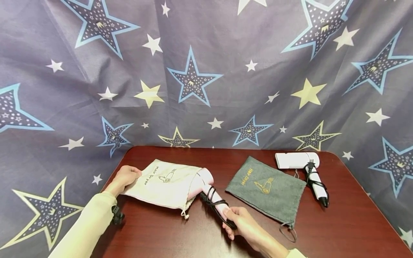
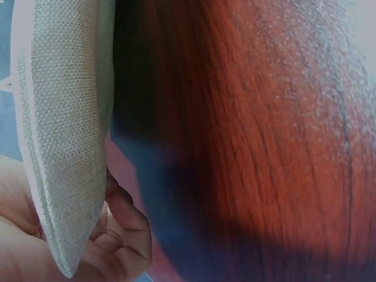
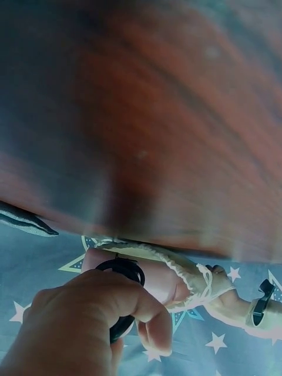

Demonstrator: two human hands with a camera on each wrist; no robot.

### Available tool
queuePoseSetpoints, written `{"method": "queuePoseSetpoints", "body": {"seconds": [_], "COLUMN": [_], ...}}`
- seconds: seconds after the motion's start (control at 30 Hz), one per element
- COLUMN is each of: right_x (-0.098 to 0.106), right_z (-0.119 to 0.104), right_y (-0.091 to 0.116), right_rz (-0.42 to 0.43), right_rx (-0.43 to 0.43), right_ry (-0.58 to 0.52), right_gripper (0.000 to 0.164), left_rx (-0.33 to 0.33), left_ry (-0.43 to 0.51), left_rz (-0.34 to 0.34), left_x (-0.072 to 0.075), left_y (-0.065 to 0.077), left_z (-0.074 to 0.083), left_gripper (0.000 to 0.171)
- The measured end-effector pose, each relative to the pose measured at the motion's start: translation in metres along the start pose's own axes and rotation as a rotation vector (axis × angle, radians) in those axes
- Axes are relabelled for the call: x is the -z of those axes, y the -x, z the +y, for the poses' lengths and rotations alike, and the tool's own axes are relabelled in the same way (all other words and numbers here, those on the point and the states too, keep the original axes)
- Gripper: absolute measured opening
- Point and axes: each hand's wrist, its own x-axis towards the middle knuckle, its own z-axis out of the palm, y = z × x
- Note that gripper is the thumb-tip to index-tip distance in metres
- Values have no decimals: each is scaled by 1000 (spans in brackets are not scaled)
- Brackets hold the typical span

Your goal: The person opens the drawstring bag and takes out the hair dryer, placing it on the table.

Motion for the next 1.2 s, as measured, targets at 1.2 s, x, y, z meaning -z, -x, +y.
{"method": "queuePoseSetpoints", "body": {"seconds": [1.2], "right_x": [5], "right_z": [-2], "right_y": [3], "right_rz": [9], "right_rx": [4], "right_ry": [2], "right_gripper": [25], "left_rx": [-9], "left_ry": [8], "left_rz": [-3], "left_x": [3], "left_y": [1], "left_z": [-2], "left_gripper": [24]}}
